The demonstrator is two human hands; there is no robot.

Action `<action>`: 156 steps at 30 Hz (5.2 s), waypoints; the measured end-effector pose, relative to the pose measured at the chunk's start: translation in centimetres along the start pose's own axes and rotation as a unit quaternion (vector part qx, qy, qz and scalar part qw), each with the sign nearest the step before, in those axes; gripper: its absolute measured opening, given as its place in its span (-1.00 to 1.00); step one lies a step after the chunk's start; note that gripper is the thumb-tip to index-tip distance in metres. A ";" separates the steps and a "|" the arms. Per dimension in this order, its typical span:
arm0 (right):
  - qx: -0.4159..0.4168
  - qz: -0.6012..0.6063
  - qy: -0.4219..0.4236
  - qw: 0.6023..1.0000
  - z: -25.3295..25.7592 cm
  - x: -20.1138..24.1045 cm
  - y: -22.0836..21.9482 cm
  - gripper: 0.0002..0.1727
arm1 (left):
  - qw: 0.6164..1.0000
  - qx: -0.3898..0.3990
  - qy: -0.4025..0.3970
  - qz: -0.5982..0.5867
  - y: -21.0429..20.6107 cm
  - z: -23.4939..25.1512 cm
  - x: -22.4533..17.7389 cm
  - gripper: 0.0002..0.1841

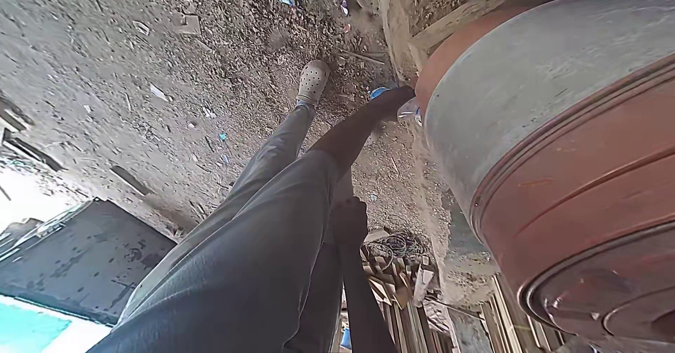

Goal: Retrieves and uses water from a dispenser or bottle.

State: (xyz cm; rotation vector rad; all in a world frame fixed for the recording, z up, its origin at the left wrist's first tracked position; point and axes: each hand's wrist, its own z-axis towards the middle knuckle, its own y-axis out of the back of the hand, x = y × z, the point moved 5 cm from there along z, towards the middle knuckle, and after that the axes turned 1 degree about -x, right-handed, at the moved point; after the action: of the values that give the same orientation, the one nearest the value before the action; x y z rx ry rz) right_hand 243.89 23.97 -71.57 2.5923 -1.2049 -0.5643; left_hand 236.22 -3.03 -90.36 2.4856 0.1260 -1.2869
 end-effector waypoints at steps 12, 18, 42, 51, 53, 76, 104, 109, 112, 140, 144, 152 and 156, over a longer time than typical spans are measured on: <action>-0.007 -0.001 0.006 1.000 0.4 -0.1 -0.1 -0.57 | 1.000 -0.003 -0.024 0.012 0.0 0.5 0.3 -0.01; 0.007 0.034 0.006 0.999 0.4 0.3 0.6 -0.59 | 0.999 0.010 -0.029 0.008 0.7 0.4 -0.3 -0.04; 0.008 0.020 0.004 1.000 0.7 -0.1 0.9 -0.59 | 0.993 0.101 0.034 0.050 4.4 -1.9 -5.4 -0.14; 0.002 0.033 0.006 0.999 1.0 -0.1 1.0 -0.63 | 0.997 0.011 -0.064 0.035 0.5 1.1 0.5 -0.06; 0.000 0.032 0.007 0.999 0.9 -0.2 1.0 -0.63 | 0.997 0.010 -0.064 0.035 0.4 1.1 0.5 -0.05; -0.015 0.029 0.021 0.999 1.3 -0.1 1.0 -0.66 | 0.999 -0.008 -0.047 0.011 0.1 0.7 0.4 -0.05; -0.007 0.051 0.019 0.999 2.1 0.2 1.8 -0.62 | 0.999 0.003 -0.037 0.000 -0.1 0.7 0.7 -0.03; -0.005 0.055 0.013 0.998 2.2 0.4 2.0 -0.63 | 0.999 -0.002 -0.042 -0.001 -0.3 0.9 1.0 -0.03; -0.010 0.058 0.017 0.998 2.2 0.5 2.1 -0.63 | 0.999 -0.006 -0.047 0.002 -0.1 0.9 1.0 -0.04; -0.009 0.083 0.001 0.997 2.4 1.3 2.7 -0.66 | 0.998 -0.014 -0.061 -0.011 0.4 0.4 0.8 -0.06; -0.015 0.049 0.005 0.999 2.5 1.3 2.6 -0.65 | 0.997 -0.023 -0.063 -0.031 0.5 0.3 0.8 -0.11; -0.017 0.015 0.011 1.000 2.6 1.3 2.6 -0.64 | 0.996 -0.037 -0.068 -0.036 0.1 0.3 1.3 -0.07; -0.015 0.011 0.011 1.000 2.7 1.2 2.8 -0.63 | 0.998 -0.026 -0.055 -0.029 0.5 0.2 0.8 -0.09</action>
State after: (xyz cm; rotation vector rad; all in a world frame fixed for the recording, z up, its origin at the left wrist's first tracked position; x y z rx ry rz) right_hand 241.50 21.16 -73.24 2.5497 -1.2067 -0.5435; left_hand 236.66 -3.61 -90.97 2.3775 0.2040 -1.4211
